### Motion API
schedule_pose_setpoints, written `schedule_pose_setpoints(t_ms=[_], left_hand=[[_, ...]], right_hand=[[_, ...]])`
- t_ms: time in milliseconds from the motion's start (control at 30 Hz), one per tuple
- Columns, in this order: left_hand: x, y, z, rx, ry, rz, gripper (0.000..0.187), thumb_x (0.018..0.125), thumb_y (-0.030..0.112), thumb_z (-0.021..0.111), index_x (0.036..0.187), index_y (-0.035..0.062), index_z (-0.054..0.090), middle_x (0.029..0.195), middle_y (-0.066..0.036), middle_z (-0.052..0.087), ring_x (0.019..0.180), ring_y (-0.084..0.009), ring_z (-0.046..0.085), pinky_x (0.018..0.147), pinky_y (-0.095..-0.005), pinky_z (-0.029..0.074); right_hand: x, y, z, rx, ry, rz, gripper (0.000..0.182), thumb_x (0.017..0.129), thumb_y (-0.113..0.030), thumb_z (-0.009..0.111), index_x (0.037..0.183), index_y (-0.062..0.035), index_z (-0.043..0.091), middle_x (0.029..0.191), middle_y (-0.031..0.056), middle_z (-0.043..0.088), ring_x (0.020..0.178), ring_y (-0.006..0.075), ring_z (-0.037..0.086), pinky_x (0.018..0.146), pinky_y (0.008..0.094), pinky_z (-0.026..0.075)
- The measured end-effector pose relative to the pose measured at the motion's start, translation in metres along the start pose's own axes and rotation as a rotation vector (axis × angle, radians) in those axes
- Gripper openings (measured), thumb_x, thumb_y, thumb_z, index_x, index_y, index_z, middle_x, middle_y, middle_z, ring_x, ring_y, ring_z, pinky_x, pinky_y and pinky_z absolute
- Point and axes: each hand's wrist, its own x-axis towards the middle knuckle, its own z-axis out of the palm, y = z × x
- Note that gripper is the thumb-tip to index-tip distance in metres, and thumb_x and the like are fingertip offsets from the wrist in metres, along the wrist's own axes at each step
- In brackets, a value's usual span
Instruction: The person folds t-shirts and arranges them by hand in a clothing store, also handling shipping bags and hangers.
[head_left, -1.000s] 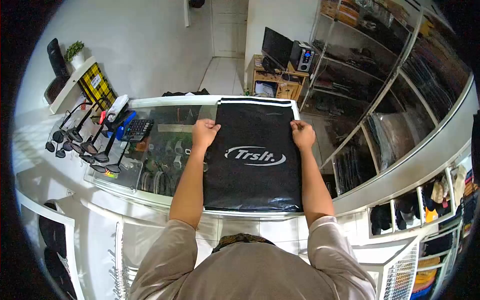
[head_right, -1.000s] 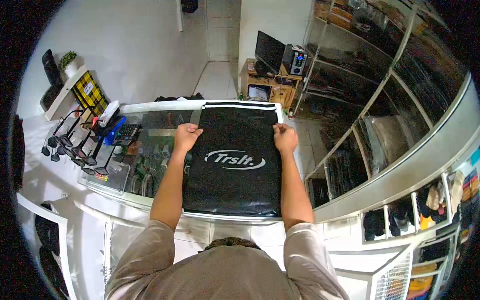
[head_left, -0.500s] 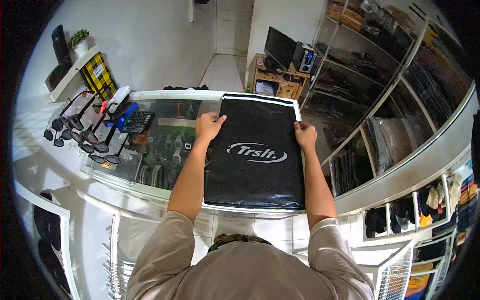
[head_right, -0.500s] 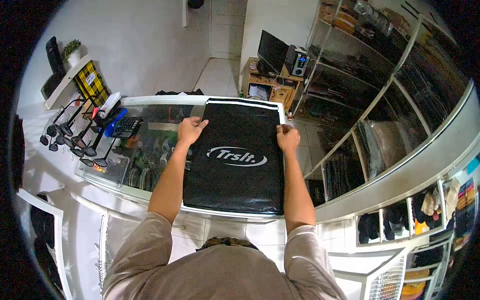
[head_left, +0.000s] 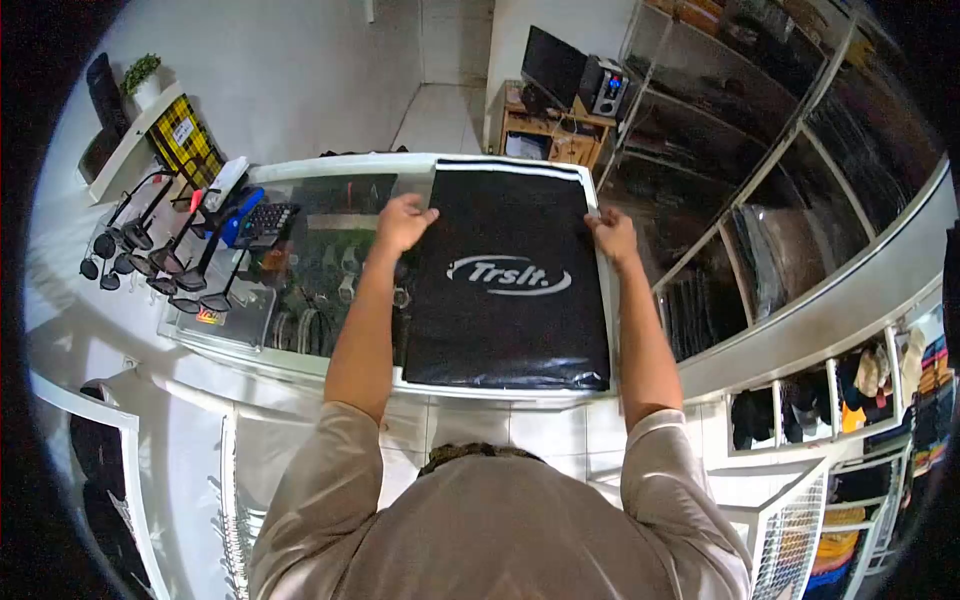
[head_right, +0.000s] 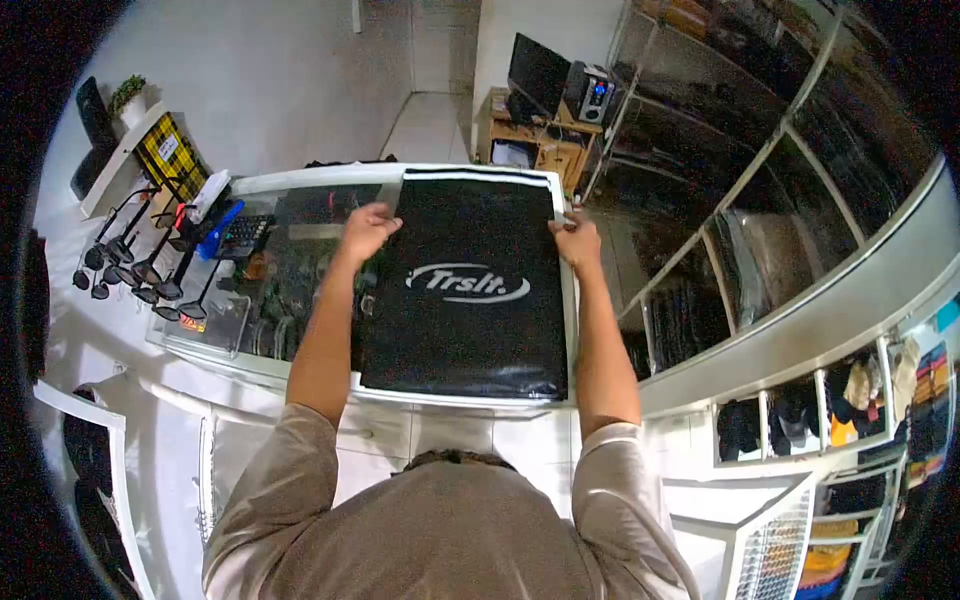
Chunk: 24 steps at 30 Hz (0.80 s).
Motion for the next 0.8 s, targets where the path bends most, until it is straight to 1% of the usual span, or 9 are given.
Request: schedule_pose_setpoints(t_ms=[100, 167, 233, 267, 300, 367, 567, 667, 800], left_hand=[[-0.057, 0.053, -0.049, 0.127, -0.111, 0.042, 0.072, 0.082, 0.044, 0.081, 0.138, 0.0052, 0.059, 0.114, -0.021, 0.071, 0.101, -0.0322, 0.07, 0.09, -0.0409, 0.053], [-0.123, 0.086, -0.079, 0.048, -0.144, 0.106, 0.066, 0.084, 0.044, 0.079, 0.136, 0.0072, 0.062, 0.118, -0.02, 0.069, 0.107, -0.032, 0.068, 0.092, -0.0403, 0.052], [-0.199, 0.112, -0.095, 0.107, -0.062, 0.307, 0.062, 0.082, 0.041, 0.081, 0.134, 0.0116, 0.065, 0.127, -0.02, 0.064, 0.112, -0.0332, 0.065, 0.097, -0.0399, 0.05], [-0.231, 0.117, -0.095, 0.131, -0.047, 0.299, 0.059, 0.081, 0.038, 0.082, 0.133, 0.0141, 0.067, 0.131, -0.019, 0.063, 0.117, -0.0334, 0.063, 0.101, -0.0417, 0.048], [-0.258, 0.118, -0.093, 0.156, -0.036, 0.289, 0.056, 0.079, 0.034, 0.084, 0.131, 0.0166, 0.069, 0.134, -0.017, 0.061, 0.123, -0.0336, 0.06, 0.105, -0.0434, 0.045], [-0.296, 0.107, -0.08, 0.199, -0.008, 0.374, 0.053, 0.079, 0.031, 0.083, 0.129, 0.0183, 0.07, 0.139, -0.014, 0.059, 0.127, -0.033, 0.057, 0.108, -0.0461, 0.042], [-0.328, 0.083, -0.052, 0.331, 0.029, 0.534, 0.038, 0.085, 0.019, 0.076, 0.123, 0.0222, 0.074, 0.142, -0.003, 0.06, 0.136, -0.0308, 0.05, 0.115, -0.054, 0.033], [-0.328, 0.062, -0.049, 0.326, 0.028, 0.526, 0.034, 0.085, 0.009, 0.074, 0.118, 0.0177, 0.075, 0.132, -0.003, 0.067, 0.133, -0.0291, 0.054, 0.116, -0.053, 0.034], [-0.329, 0.057, -0.046, 0.284, 0.076, 0.526, 0.031, 0.086, 0.01, 0.074, 0.116, 0.0172, 0.076, 0.127, -0.002, 0.07, 0.13, -0.0291, 0.056, 0.114, -0.0528, 0.036]], right_hand=[[-0.065, -0.031, -0.046, -0.021, -0.014, -0.163, 0.057, 0.085, -0.037, 0.078, 0.132, -0.0083, 0.064, 0.116, 0.0224, 0.07, 0.1, 0.0351, 0.071, 0.089, 0.0409, 0.054], [-0.13, -0.051, -0.077, 0.15, -0.082, -0.218, 0.051, 0.089, -0.032, 0.075, 0.132, -0.0074, 0.064, 0.119, 0.0215, 0.067, 0.1, 0.0368, 0.07, 0.088, 0.0423, 0.054], [-0.199, -0.071, -0.106, 0.055, -0.134, -0.35, 0.043, 0.09, -0.027, 0.075, 0.128, -0.0086, 0.068, 0.12, 0.0194, 0.066, 0.109, 0.0352, 0.066, 0.093, 0.0414, 0.052], [-0.226, -0.069, -0.112, 0.002, -0.127, -0.462, 0.043, 0.089, -0.027, 0.076, 0.127, -0.009, 0.069, 0.121, 0.0192, 0.066, 0.113, 0.0348, 0.065, 0.095, 0.0417, 0.051], [-0.253, -0.069, -0.113, 0.012, -0.119, -0.41, 0.042, 0.086, -0.027, 0.078, 0.125, -0.0108, 0.072, 0.128, 0.019, 0.064, 0.12, 0.0351, 0.061, 0.1, 0.0438, 0.048], [-0.287, -0.068, -0.111, -0.135, -0.109, -0.51, 0.045, 0.085, -0.031, 0.078, 0.126, -0.0155, 0.072, 0.143, 0.0161, 0.055, 0.134, 0.0366, 0.049, 0.112, 0.0486, 0.038], [-0.305, -0.054, -0.083, -0.328, -0.113, -0.635, 0.035, 0.092, -0.026, 0.071, 0.126, -0.0192, 0.071, 0.144, 0.0048, 0.057, 0.139, 0.0289, 0.046, 0.116, 0.0549, 0.03], [-0.306, -0.029, -0.072, -0.357, -0.104, -0.663, 0.033, 0.092, -0.026, 0.071, 0.124, -0.0188, 0.073, 0.14, 0.004, 0.061, 0.138, 0.0288, 0.047, 0.116, 0.0537, 0.032], [-0.308, -0.017, -0.065, -0.263, -0.051, -0.65, 0.033, 0.09, -0.024, 0.073, 0.123, -0.0185, 0.074, 0.135, 0.0037, 0.065, 0.134, 0.0277, 0.053, 0.113, 0.0511, 0.036]])
